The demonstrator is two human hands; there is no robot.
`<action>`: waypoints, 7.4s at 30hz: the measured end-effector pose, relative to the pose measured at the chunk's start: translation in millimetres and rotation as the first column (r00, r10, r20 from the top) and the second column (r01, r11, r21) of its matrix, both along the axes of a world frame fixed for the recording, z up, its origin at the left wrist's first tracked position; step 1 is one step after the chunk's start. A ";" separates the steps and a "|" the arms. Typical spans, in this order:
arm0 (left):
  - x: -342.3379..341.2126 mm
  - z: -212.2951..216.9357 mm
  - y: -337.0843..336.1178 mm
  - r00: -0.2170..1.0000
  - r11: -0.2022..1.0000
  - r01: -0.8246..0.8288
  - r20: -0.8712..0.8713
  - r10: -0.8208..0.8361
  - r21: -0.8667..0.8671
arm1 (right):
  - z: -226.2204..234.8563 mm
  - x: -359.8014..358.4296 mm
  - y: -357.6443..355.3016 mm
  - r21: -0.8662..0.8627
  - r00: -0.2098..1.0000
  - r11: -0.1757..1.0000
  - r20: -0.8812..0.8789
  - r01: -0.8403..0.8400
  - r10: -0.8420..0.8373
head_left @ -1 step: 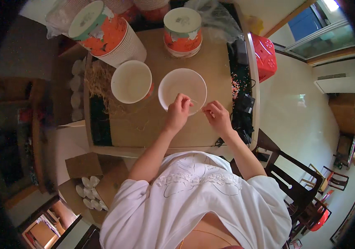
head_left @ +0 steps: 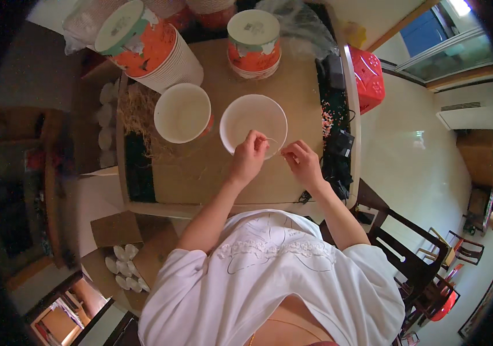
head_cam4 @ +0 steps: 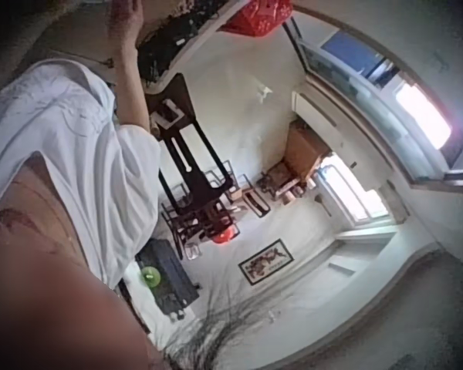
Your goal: Attaching string handles to decorative paper buckets for packaging.
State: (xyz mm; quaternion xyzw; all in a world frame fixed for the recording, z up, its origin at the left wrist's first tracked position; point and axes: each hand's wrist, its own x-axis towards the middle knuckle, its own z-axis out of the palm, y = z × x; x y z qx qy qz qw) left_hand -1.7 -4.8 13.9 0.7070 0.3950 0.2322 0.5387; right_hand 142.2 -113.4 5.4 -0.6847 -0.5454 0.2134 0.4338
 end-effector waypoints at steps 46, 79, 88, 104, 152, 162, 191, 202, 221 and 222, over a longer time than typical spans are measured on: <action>5.7 5.5 -14.0 0.966 0.968 0.186 -0.212 -0.149 0.171 | 16.2 12.5 6.5 -0.086 0.978 0.987 0.153 -0.132 0.144; -12.5 -9.8 8.9 0.985 0.755 0.130 0.169 -0.026 -0.643 | 15.5 -1.9 21.8 -0.192 0.969 0.975 -0.238 -0.115 0.067; -15.3 -12.3 8.5 0.977 0.712 0.190 0.205 -0.066 -0.676 | 11.7 -2.0 24.7 -0.194 0.981 0.969 -0.147 -0.152 0.125; -28.0 12.7 5.0 0.979 0.989 0.127 -0.148 -0.137 -0.076 | 26.6 10.5 29.8 -0.157 0.978 0.966 -0.073 -0.207 0.197; -4.2 4.6 24.7 0.915 0.430 0.399 -0.322 -0.244 0.810 | 113.9 -16.1 -44.3 0.117 0.511 0.971 -0.860 0.207 -0.005; 31.2 29.8 32.4 0.989 0.984 0.101 0.126 -0.083 -0.145 | 131.5 -54.9 -29.9 0.193 0.583 0.959 -0.762 -0.209 0.280; 31.5 3.6 32.5 0.973 0.936 0.230 0.094 -0.212 -0.266 | -20.6 -11.8 19.3 -0.062 0.739 0.954 -0.619 0.294 -0.268; 42.4 17.9 26.4 0.968 0.941 0.207 -0.080 -0.236 -0.269 | -9.9 -5.7 12.5 0.100 0.913 0.947 -0.311 0.306 -0.262; 23.3 21.2 5.2 0.966 0.924 0.254 0.121 -0.229 -0.286 | 4.4 -7.7 -4.9 -0.017 0.297 0.977 -0.951 0.214 -0.082; 22.0 19.5 4.2 0.972 0.934 0.207 0.170 -0.163 -0.292 | 7.1 -8.5 -5.0 -0.002 0.242 0.979 -0.969 0.204 -0.053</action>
